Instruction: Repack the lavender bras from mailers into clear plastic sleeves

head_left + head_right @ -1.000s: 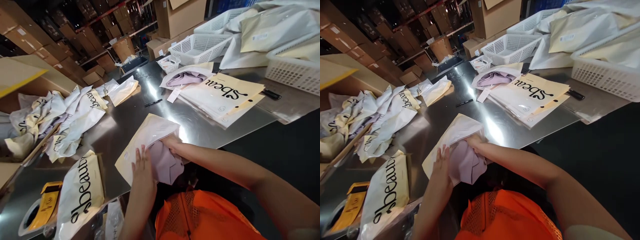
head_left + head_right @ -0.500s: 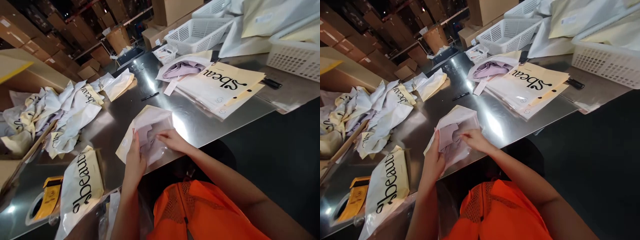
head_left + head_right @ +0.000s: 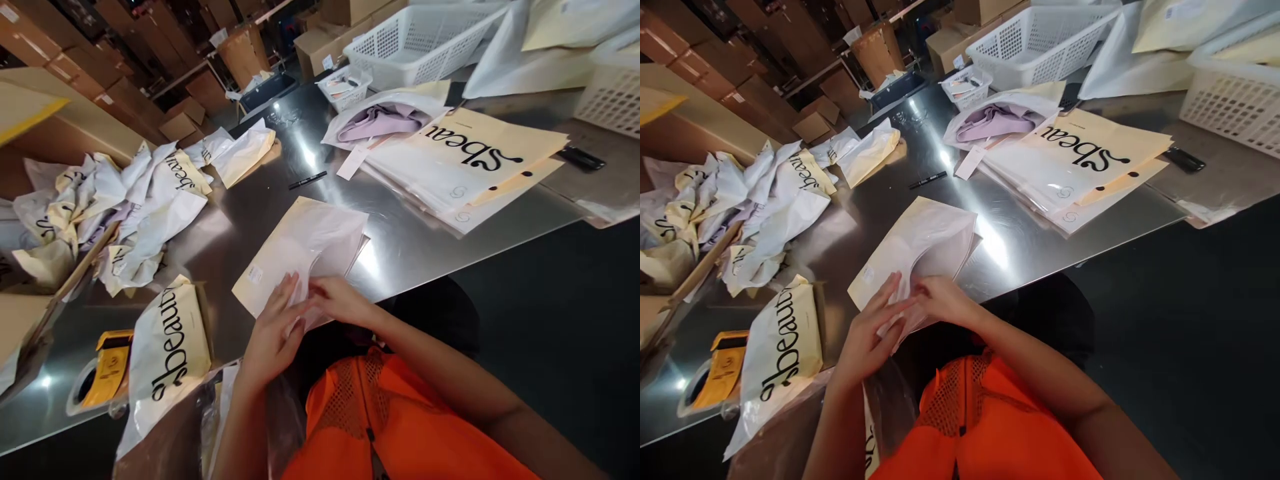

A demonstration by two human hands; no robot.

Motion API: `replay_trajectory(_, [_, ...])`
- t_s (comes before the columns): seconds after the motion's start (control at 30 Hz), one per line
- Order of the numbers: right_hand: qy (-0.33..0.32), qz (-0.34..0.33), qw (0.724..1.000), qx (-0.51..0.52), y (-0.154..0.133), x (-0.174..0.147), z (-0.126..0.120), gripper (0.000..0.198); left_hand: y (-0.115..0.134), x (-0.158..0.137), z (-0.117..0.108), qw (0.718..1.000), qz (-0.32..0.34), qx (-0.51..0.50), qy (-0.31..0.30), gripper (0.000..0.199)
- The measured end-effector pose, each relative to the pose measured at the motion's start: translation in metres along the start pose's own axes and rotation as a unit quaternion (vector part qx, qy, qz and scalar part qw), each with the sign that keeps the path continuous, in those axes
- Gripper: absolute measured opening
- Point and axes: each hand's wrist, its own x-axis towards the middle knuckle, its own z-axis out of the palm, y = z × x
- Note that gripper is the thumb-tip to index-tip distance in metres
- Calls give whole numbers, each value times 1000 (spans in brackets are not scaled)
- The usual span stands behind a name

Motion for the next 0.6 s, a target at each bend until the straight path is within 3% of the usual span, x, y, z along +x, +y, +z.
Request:
replay_trajectory(0.07, [50,71,996,-5,5,-26,-15,26,-10,-31,4,982,-111,-83,130,12])
replay_trajectory(0.13, [40,176,983,30,10,-48,-21,37,-17,-58,16,921,-282,-186,194,35])
replay_trajectory(0.17, [9,220,973,63,13,-56,-18,43,-19,-68,24,888,-351,-234,181,44])
replay_trajectory(0.23, [-69,261,953,136,15,-64,1,55,-17,-78,41,846,-423,-302,119,53])
replay_trajectory(0.37, [-147,218,940,218,11,-60,60,66,-6,-75,61,796,-440,-401,110,50])
replay_trajectory(0.47, [-162,170,936,262,2,-53,93,56,-2,-80,60,782,-418,-446,123,52])
replay_trajectory(0.53, [-157,184,931,275,-3,-46,98,42,-6,-89,56,782,-424,-439,125,53])
replay_trajectory(0.6, [-97,241,928,267,-7,-35,86,33,-14,-100,51,795,-424,-421,108,52])
